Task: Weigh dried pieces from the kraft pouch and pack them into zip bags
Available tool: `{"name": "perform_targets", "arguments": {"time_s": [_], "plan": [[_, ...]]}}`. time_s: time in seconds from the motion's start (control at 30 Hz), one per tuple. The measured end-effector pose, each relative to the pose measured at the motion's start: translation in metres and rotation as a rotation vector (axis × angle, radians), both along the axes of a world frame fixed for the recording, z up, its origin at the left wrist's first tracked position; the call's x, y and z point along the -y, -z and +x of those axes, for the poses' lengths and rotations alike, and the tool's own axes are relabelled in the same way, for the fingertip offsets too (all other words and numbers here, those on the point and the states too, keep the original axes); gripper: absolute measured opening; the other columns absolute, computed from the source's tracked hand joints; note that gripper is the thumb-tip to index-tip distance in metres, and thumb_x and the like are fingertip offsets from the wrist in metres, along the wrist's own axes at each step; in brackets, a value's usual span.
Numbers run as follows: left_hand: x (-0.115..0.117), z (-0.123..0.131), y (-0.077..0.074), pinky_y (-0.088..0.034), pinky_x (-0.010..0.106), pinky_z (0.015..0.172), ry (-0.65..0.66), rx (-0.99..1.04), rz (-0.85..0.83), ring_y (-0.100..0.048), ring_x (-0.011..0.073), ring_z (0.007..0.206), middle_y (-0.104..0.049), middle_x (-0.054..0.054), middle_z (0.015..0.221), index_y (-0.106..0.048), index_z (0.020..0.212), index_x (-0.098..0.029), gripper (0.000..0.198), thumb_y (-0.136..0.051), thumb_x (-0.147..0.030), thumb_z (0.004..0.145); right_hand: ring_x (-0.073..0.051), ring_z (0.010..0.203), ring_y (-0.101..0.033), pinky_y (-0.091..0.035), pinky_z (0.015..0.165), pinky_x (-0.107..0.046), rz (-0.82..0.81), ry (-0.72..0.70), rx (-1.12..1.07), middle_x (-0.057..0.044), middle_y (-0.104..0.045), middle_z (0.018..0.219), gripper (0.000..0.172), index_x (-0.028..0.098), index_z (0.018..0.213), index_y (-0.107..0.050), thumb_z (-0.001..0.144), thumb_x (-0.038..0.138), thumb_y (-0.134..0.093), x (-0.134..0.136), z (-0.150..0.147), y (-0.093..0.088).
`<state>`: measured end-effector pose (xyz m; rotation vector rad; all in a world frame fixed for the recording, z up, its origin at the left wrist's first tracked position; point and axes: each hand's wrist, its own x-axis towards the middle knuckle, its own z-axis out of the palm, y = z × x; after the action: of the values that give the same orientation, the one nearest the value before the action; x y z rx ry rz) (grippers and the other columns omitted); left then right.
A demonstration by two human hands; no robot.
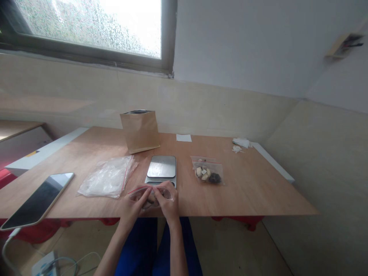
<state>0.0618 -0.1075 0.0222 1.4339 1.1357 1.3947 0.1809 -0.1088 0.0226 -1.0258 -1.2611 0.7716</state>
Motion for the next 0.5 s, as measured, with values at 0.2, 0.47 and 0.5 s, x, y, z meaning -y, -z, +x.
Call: {"name": "perform_targets", "arguments": {"time_s": [0.2, 0.47, 0.5], "plan": [[0.0032, 0.0037, -0.0023, -0.050, 0.027, 0.075, -0.041, -0.028, 0.005, -0.064, 0.0181, 0.079, -0.068, 0.004, 0.080, -0.064, 0.081, -0.018, 0.019, -0.057, -0.035, 0.078, -0.012, 0.058, -0.051, -0.042, 0.055, -0.022, -0.011, 0.054, -0.010, 0.002, -0.052, 0.061, 0.019, 0.019, 0.063, -0.057, 0.078, 0.028, -0.059, 0.0016, -0.0065, -0.0001], [0.0031, 0.0008, -0.0055, -0.050, 0.027, 0.067, -0.086, 0.106, -0.155, -0.065, 0.0190, 0.071, -0.070, 0.004, 0.073, -0.067, 0.076, -0.015, 0.029, -0.059, -0.043, 0.073, -0.013, 0.061, -0.052, -0.043, 0.057, -0.023, -0.064, 0.039, -0.067, 0.000, -0.054, 0.063, 0.024, 0.018, 0.062, -0.059, 0.078, 0.036, -0.059, 0.0037, -0.0068, -0.0002], [0.0028, 0.0006, -0.0069, -0.051, 0.027, 0.065, -0.084, 0.135, -0.178, -0.064, 0.0187, 0.068, -0.069, 0.004, 0.070, -0.068, 0.075, -0.015, 0.031, -0.060, -0.045, 0.073, -0.013, 0.061, -0.052, -0.043, 0.058, -0.024, -0.066, 0.045, -0.070, 0.000, -0.054, 0.064, 0.025, 0.018, 0.062, -0.060, 0.079, 0.036, -0.058, 0.0041, -0.0065, -0.0010]]}}
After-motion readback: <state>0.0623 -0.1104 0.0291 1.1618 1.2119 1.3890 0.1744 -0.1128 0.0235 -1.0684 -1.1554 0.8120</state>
